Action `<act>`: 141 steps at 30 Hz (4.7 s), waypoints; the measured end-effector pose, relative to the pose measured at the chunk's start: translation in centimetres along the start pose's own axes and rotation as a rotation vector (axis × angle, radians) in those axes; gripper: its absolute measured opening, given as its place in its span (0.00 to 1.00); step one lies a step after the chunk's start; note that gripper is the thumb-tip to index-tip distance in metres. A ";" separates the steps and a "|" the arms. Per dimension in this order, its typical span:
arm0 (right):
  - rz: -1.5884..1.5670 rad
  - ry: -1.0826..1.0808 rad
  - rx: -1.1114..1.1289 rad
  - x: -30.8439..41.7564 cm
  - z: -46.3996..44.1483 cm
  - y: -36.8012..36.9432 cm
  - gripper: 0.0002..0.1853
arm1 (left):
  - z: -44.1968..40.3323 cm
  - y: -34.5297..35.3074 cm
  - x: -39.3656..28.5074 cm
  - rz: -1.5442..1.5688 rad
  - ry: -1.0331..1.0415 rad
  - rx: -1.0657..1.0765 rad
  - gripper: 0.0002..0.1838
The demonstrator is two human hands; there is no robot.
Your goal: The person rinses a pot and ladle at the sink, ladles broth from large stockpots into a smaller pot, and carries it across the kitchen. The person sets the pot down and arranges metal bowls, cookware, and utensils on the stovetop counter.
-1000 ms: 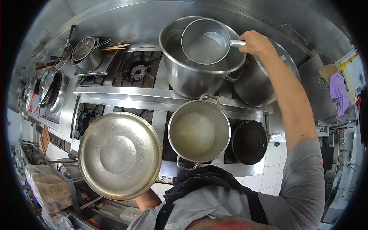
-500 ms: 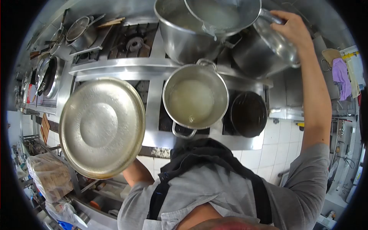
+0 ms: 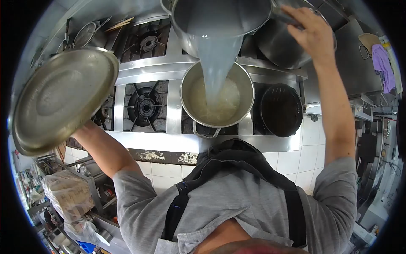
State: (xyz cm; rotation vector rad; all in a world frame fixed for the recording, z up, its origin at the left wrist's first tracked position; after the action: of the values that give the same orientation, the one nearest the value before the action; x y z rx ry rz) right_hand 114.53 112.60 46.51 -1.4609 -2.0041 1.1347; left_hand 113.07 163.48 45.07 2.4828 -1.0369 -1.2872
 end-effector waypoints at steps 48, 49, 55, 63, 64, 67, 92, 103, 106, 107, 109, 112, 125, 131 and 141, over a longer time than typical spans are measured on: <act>0.084 2.392 0.421 12.6 104.6 -22.4 0.19 | 19.2 57.6 49.4 -0.597 -0.936 0.671 0.16; 0.089 2.451 0.570 13.0 107.2 -23.4 0.17 | 24.3 60.3 52.0 -0.647 -1.063 0.832 0.16; 0.146 2.741 0.688 14.7 115.4 -28.1 0.27 | 46.0 64.2 62.8 -0.589 -1.382 1.525 0.24; 0.123 2.477 0.555 1.0 122.5 -25.2 0.17 | 39.5 71.3 74.5 -1.163 -0.986 1.481 0.29; 0.062 2.492 0.515 -2.6 122.1 -25.6 0.15 | 38.8 72.7 77.0 -1.179 -1.008 1.453 0.29; -0.083 2.602 0.367 -16.0 115.4 -30.0 0.13 | 38.6 77.5 85.7 -1.184 -0.962 1.477 0.28; -0.358 1.483 0.266 -130.4 107.2 -2.2 0.25 | 54.3 97.6 98.2 -0.957 -2.296 -0.318 0.24; 0.013 0.851 0.514 -137.3 115.2 19.0 0.25 | 61.2 120.3 88.8 -0.988 -2.028 -0.969 0.25; -0.209 0.866 0.401 -131.1 108.7 8.1 0.26 | 68.5 123.4 88.4 -0.794 -1.957 -1.168 0.26; -0.221 0.852 0.419 -128.6 106.5 3.5 0.23 | 70.0 124.5 88.2 -0.782 -1.914 -1.181 0.25; -0.178 0.830 0.274 -124.7 105.7 -0.4 0.19 | 72.5 126.5 87.7 -0.740 -1.876 -1.211 0.25; -0.225 0.649 -0.055 -116.2 105.5 -7.4 0.18 | 78.8 128.3 86.5 -0.617 -1.795 -1.313 0.25; -0.955 0.047 0.806 -76.5 94.6 -9.3 0.13 | 101.0 128.4 77.6 -0.403 -1.807 -1.687 0.13; -0.775 -0.098 0.859 -79.2 97.0 -12.2 0.12 | 100.3 127.9 84.8 -0.427 -1.755 -1.628 0.11; -0.842 -0.300 0.932 -90.8 101.6 -6.3 0.14 | 84.2 135.9 89.4 -0.666 -1.463 -1.933 0.19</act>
State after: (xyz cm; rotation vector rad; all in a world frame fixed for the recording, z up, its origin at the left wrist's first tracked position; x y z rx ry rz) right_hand 70.61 -9.37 4.09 0.0244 -1.5612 1.5570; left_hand 14.33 18.40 -7.39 0.1239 0.9745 -2.2625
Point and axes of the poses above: each hand's wrist, its own z-axis away from the middle knuckle, its own y-axis out of the palm, x = y × z, the point moved 5 cm from there along -z, towards the middle knuckle, and after that the axes turned 3 degrees about -y, right-handed, at the moved point
